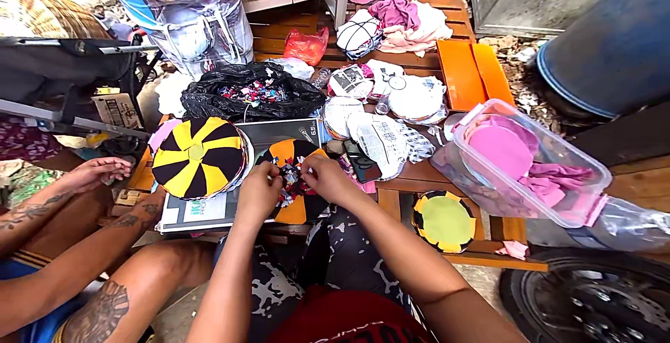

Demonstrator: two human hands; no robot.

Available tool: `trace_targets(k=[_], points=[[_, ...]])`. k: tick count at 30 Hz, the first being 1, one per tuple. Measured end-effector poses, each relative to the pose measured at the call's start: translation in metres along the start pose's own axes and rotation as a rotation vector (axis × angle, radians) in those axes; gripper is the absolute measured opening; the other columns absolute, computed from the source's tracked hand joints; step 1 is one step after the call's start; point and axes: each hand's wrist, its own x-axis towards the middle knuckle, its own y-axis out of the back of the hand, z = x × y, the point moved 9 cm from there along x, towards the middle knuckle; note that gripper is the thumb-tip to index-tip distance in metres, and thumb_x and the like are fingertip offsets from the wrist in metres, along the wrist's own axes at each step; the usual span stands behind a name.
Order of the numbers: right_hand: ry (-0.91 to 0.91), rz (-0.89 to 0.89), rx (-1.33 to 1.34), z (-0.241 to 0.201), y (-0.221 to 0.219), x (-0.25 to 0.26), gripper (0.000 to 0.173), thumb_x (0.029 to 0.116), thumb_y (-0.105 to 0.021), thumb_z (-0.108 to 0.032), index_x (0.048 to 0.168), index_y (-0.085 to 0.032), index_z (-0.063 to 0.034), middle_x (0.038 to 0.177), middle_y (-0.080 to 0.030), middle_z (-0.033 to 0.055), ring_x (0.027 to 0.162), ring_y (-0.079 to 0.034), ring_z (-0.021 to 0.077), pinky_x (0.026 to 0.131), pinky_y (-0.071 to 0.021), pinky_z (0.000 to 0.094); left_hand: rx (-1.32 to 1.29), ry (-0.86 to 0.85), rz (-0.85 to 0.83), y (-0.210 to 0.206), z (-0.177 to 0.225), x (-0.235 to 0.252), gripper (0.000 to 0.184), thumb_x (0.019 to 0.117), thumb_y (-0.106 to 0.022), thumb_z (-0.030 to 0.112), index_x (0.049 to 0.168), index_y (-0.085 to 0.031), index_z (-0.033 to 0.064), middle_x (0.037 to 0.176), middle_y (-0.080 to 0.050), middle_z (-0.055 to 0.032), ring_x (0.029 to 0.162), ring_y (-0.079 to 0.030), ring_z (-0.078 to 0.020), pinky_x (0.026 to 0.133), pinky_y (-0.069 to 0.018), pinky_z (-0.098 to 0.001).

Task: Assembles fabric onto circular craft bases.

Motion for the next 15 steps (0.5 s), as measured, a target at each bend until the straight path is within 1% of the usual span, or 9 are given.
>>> trace_targets(k=[2,3,4,6,8,10,12,13,15], points=[[0.010,0.034,0.023,-0.001,0.008,0.010,0.014,0.0956,-0.066,0.002,0.109,-0.069,0.0047,0.112,-0.069,0.0217,0.105,-0.068,0.0338,0.094,-0.0540,0.0491,0.016,-0.075,-0.008,-0.007,0.001,0.007,0.034,0.0972,-0.071,0.013,0.129,-0.065,0.0012,0.124,-0.063,-0.0229,0.098,-0.068,-0.0345,0.087,-0.0548,-0.0543],[0.021,0.035,0.033,-0.002,0.009,0.015,0.013,0.0956,-0.068,0.000,0.108,-0.069,0.0034,0.110,-0.069,0.0206,0.103,-0.068,0.0332,0.093,-0.0541,0.0494,0.041,-0.094,-0.031,-0.014,0.001,0.011,0.035,0.0965,-0.071,0.014,0.129,-0.067,0.0024,0.125,-0.063,-0.0234,0.103,-0.067,-0.0364,0.090,-0.0536,-0.0566],[0.028,0.039,0.043,-0.004,0.009,0.019,0.013,0.0953,-0.070,-0.003,0.107,-0.069,0.0027,0.108,-0.070,0.0198,0.102,-0.068,0.0327,0.091,-0.0542,0.0495,0.071,-0.107,-0.045,-0.019,0.002,0.015,0.029,0.0967,-0.071,0.014,0.123,-0.070,0.0018,0.122,-0.065,-0.0238,0.108,-0.066,-0.0389,0.093,-0.0517,-0.0596],[0.023,0.050,0.058,-0.008,0.007,0.023,0.013,0.0954,-0.072,-0.007,0.103,-0.070,0.0019,0.104,-0.070,0.0187,0.098,-0.068,0.0313,0.089,-0.0545,0.0483,0.113,-0.131,-0.037,-0.023,0.006,0.022,0.016,0.0993,-0.066,0.010,0.108,-0.072,-0.0016,0.107,-0.068,-0.0235,0.104,-0.066,-0.0406,0.091,-0.0504,-0.0614],[-0.005,0.034,0.061,-0.012,0.005,0.022,0.015,0.0995,-0.068,-0.012,0.103,-0.073,0.0024,0.101,-0.071,0.0188,0.096,-0.069,0.0308,0.088,-0.0546,0.0482,0.088,-0.149,0.007,-0.015,0.012,0.030,0.013,0.1005,-0.062,0.005,0.105,-0.070,-0.0044,0.101,-0.069,-0.0245,0.101,-0.067,-0.0420,0.091,-0.0506,-0.0621],[-0.045,-0.038,0.033,-0.015,0.000,0.017,0.019,0.1044,-0.058,-0.009,0.110,-0.073,0.0024,0.106,-0.072,0.0197,0.100,-0.069,0.0308,0.092,-0.0542,0.0475,0.064,-0.170,0.025,-0.006,0.019,0.035,0.016,0.1030,-0.058,0.006,0.108,-0.070,-0.0035,0.103,-0.070,-0.0239,0.101,-0.068,-0.0411,0.092,-0.0504,-0.0613],[-0.054,-0.059,-0.005,-0.016,-0.001,0.010,0.024,0.1016,-0.054,0.003,0.118,-0.072,0.0030,0.118,-0.070,0.0219,0.111,-0.067,0.0337,0.100,-0.0520,0.0478,0.066,-0.211,-0.007,-0.001,0.023,0.037,0.021,0.1046,-0.056,0.007,0.111,-0.074,0.0005,0.105,-0.073,-0.0223,0.102,-0.069,-0.0402,0.093,-0.0505,-0.0615],[-0.061,-0.047,-0.023,-0.015,0.000,0.007,0.026,0.0996,-0.055,0.007,0.121,-0.070,0.0032,0.120,-0.068,0.0223,0.114,-0.066,0.0342,0.101,-0.0519,0.0476,0.078,-0.224,-0.043,-0.001,0.023,0.037,0.022,0.1049,-0.055,0.007,0.114,-0.075,0.0031,0.107,-0.074,-0.0210,0.103,-0.069,-0.0395,0.093,-0.0505,-0.0615],[-0.078,-0.012,-0.045,-0.009,0.002,0.004,0.022,0.0978,-0.060,0.005,0.118,-0.068,0.0046,0.115,-0.067,0.0223,0.107,-0.067,0.0338,0.097,-0.0539,0.0471,0.078,-0.223,-0.087,0.001,0.020,0.034,0.024,0.1050,-0.055,0.006,0.119,-0.074,0.0054,0.111,-0.073,-0.0201,0.104,-0.069,-0.0381,0.094,-0.0504,-0.0608]])
